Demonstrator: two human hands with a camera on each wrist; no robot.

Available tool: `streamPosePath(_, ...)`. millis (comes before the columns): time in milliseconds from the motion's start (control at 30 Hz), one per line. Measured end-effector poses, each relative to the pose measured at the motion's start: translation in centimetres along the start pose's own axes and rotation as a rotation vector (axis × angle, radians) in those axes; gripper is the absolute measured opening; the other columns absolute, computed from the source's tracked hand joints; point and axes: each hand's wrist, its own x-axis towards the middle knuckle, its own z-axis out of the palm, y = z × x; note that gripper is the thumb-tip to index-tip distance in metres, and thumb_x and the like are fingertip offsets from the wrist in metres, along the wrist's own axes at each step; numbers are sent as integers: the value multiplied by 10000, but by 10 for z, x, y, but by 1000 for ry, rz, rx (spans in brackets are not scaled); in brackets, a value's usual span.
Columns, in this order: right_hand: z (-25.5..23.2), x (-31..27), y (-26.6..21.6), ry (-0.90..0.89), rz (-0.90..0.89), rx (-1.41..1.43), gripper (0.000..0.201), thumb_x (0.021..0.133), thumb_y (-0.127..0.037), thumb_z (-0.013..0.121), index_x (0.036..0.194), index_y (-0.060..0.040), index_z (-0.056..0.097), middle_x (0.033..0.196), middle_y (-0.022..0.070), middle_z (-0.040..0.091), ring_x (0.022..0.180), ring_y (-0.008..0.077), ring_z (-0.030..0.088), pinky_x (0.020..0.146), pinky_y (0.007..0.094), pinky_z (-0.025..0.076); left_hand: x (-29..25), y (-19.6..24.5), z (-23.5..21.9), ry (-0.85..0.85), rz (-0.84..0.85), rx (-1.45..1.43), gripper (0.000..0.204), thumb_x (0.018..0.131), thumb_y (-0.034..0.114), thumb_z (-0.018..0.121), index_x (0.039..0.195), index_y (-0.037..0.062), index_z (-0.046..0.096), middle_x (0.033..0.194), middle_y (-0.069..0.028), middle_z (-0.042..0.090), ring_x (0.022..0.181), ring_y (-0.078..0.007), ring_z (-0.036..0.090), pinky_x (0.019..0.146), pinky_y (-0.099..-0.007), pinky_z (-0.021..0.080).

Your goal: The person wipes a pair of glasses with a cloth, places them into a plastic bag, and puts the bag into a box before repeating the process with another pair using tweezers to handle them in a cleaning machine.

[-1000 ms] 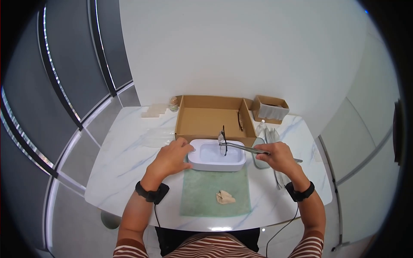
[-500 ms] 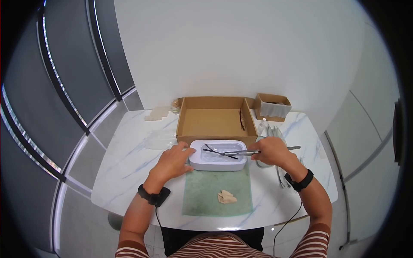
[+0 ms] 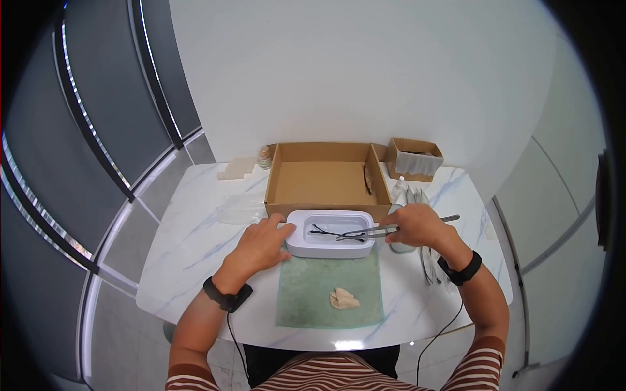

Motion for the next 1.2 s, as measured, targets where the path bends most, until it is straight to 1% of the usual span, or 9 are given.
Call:
streamPosePath(200, 13, 3, 9, 15, -40, 18, 286, 809, -284, 807, 1085, -212, 798, 890, 115, 755, 880, 321, 712, 794, 425, 548, 2, 1, -1, -27, 0, 17, 610, 760, 256, 859, 1300, 127, 607, 1320, -148, 548, 1140, -360, 602, 940, -475, 517)
streamPosePath(400, 28, -4, 13, 180, -102, 13, 246, 815, -254, 796, 1057, -210, 803, 826, 122, 735, 804, 339, 693, 714, 450, 527, 2, 1, 0, -28, -1, 14, 616, 760, 260, 859, 1304, 125, 601, 1320, -146, 548, 1143, -361, 601, 941, -475, 516)
streamPosePath(567, 37, -10, 19, 303, -91, 156, 235, 813, -244, 794, 1040, -186, 804, 799, 143, 718, 773, 359, 675, 682, 451, 511, 2, 0, 0, -24, 6, 18, 608, 763, 262, 856, 1303, 125, 610, 1321, -142, 548, 1150, -356, 598, 941, -473, 516)
streamPosePath(700, 34, -16, 17, 341, -96, 172, 239, 815, -247, 796, 1042, -171, 801, 797, 138, 719, 774, 356, 674, 681, 450, 510, 1, 0, 1, -15, 12, 28, 595, 767, 261, 852, 1299, 122, 623, 1317, -138, 549, 1154, -352, 597, 941, -469, 517)
streamPosePath(900, 25, -23, 15, 435, -7, 275, 267, 835, -294, 797, 1063, -156, 792, 845, 139, 732, 791, 358, 678, 689, 443, 519, 2, -2, 4, 0, 7, 9, 582, 767, 259, 852, 1290, 123, 635, 1300, -131, 558, 1153, -345, 594, 933, -469, 517)
streamPosePath(967, 23, -24, 15, 487, -1, 320, 296, 824, -223, 826, 1093, -109, 778, 842, 142, 739, 735, 308, 693, 691, 367, 532, 2, -1, 3, 7, 6, 1, 576, 766, 258, 853, 1284, 124, 639, 1295, -130, 560, 1151, -342, 593, 923, -471, 517)
streamPosePath(1000, 23, -24, 16, 485, 1, 321, 296, 824, -223, 826, 1093, -109, 778, 842, 142, 739, 735, 308, 693, 691, 367, 532, 3, 2, 0, -5, -14, 26, 567, 761, 274, 854, 1269, 121, 652, 1298, -126, 564, 1156, -338, 595, 935, -458, 518)
streamPosePath(1067, 24, -25, 17, 508, 15, 381, 294, 837, -298, 803, 1089, -146, 782, 869, 151, 733, 789, 362, 681, 705, 427, 532, 6, 4, 0, -23, -32, 48, 560, 756, 289, 855, 1254, 118, 665, 1301, -122, 568, 1161, -334, 596, 946, -445, 520)
streamPosePath(1200, 27, -28, 16, 495, 15, 403, 299, 843, -290, 801, 1099, -136, 778, 877, 153, 735, 789, 362, 682, 705, 422, 532, 10, 11, 0, -18, -57, 99, 539, 753, 313, 849, 1225, 116, 680, 1257, -123, 581, 1142, -331, 594, 938, -446, 515)
